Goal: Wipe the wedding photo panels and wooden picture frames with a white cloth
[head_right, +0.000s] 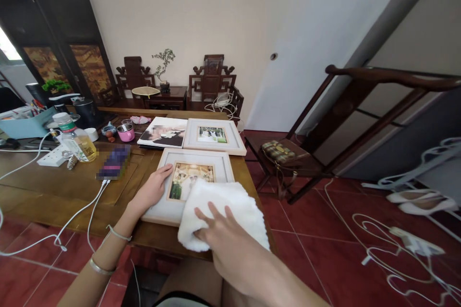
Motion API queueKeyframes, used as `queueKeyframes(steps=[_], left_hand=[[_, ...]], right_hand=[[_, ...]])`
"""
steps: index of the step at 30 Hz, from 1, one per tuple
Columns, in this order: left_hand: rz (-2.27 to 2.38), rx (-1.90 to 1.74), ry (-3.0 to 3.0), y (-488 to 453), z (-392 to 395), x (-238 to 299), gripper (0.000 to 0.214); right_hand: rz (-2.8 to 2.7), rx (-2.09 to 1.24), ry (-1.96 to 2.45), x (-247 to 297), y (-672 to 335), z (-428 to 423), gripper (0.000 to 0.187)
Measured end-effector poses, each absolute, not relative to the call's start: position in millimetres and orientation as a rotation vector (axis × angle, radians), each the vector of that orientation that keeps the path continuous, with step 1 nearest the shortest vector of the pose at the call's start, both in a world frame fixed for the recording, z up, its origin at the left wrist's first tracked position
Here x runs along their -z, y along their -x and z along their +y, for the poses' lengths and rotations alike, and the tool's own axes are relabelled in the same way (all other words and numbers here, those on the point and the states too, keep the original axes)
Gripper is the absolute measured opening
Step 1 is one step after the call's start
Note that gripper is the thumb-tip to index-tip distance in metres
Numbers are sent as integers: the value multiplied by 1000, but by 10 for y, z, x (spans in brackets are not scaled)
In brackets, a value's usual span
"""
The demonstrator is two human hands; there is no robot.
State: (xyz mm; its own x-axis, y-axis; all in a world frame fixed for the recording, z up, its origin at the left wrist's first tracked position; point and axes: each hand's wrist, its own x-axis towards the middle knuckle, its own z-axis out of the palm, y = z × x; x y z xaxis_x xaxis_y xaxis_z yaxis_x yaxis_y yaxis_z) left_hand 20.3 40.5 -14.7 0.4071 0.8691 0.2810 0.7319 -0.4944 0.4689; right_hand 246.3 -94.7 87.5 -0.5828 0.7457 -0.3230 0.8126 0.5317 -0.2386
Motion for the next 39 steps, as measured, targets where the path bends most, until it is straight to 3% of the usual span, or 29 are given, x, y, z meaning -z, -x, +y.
queueKeyframes(steps=[11, 21, 28, 32, 39], left_hand=[[1335, -755, -2368, -222, 379, 16, 54], [1347, -739, -2426, -185, 414, 127, 61], [1346, -716, -2405, -188, 381, 91, 59], [1324, -873, -2335, -238, 334, 18, 43], [1373, -1085, -2151, -267, 279, -82, 49]], right_hand=[[2899, 405, -1347, -440, -1962, -506, 54], [2668, 395, -1603, -649, -2758, -621, 58], [2701, -28, -1733, -431, -2632, 135, 56], [2726, 1, -1672, -457, -2224, 522, 55], [2892, 157, -1282, -511, -1796, 177, 60]])
